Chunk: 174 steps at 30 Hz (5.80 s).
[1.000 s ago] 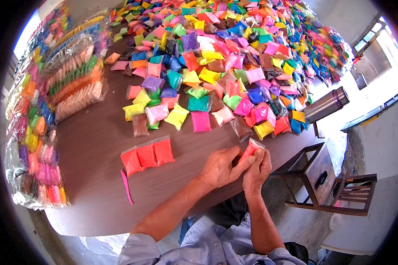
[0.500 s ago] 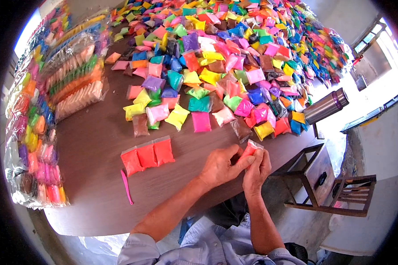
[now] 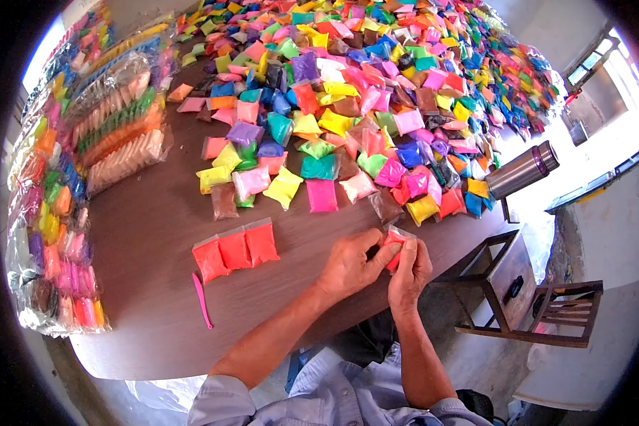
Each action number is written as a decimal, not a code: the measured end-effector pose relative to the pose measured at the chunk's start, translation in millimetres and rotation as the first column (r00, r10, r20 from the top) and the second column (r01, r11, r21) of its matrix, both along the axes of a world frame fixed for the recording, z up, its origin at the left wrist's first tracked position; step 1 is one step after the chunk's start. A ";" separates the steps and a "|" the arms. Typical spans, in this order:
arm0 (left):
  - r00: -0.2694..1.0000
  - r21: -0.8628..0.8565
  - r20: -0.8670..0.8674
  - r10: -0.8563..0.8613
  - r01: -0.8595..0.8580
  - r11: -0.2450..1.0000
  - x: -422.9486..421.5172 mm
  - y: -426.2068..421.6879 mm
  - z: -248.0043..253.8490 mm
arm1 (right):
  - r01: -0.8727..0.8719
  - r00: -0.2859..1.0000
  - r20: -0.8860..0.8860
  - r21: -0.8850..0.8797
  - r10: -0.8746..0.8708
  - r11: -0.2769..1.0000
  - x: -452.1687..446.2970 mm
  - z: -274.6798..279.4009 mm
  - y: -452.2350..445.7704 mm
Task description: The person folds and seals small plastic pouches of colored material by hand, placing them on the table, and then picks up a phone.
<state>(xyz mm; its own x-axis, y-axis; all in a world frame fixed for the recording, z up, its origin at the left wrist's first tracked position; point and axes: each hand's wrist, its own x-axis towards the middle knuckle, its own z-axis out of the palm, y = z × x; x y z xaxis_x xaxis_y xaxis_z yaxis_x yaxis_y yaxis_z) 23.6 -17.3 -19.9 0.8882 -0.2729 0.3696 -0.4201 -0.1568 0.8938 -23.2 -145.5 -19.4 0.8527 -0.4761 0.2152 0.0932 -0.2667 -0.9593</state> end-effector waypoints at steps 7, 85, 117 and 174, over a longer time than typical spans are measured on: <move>0.984 -0.103 -0.174 -0.033 0.015 0.995 -1.6 -0.5 1.8 | 0.003 0.997 0.073 -0.075 0.002 0.997 1.2 -4.8 1.8; 0.999 -0.024 0.043 0.010 -0.009 1.000 1.1 2.8 9.5 | 0.019 1.000 0.025 -0.080 -0.017 0.997 -1.1 -4.6 -1.2; 0.990 -0.026 -0.139 -0.021 0.018 0.999 -4.1 0.1 11.6 | 0.047 0.999 0.018 -0.092 -0.045 0.995 -0.8 0.0 -1.2; 0.997 0.004 -0.078 -0.003 0.003 1.000 -1.1 2.2 1.6 | 0.038 0.999 0.035 -0.055 -0.036 0.998 1.9 -3.8 -0.8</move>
<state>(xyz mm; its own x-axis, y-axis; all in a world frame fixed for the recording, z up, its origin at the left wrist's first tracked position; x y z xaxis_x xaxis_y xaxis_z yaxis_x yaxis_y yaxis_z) 22.5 -15.1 -18.3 0.9135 -0.2770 0.2979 -0.3494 -0.1591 0.9234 -21.3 -146.3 -23.2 0.8267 -0.4934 0.2705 0.1145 -0.3232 -0.9394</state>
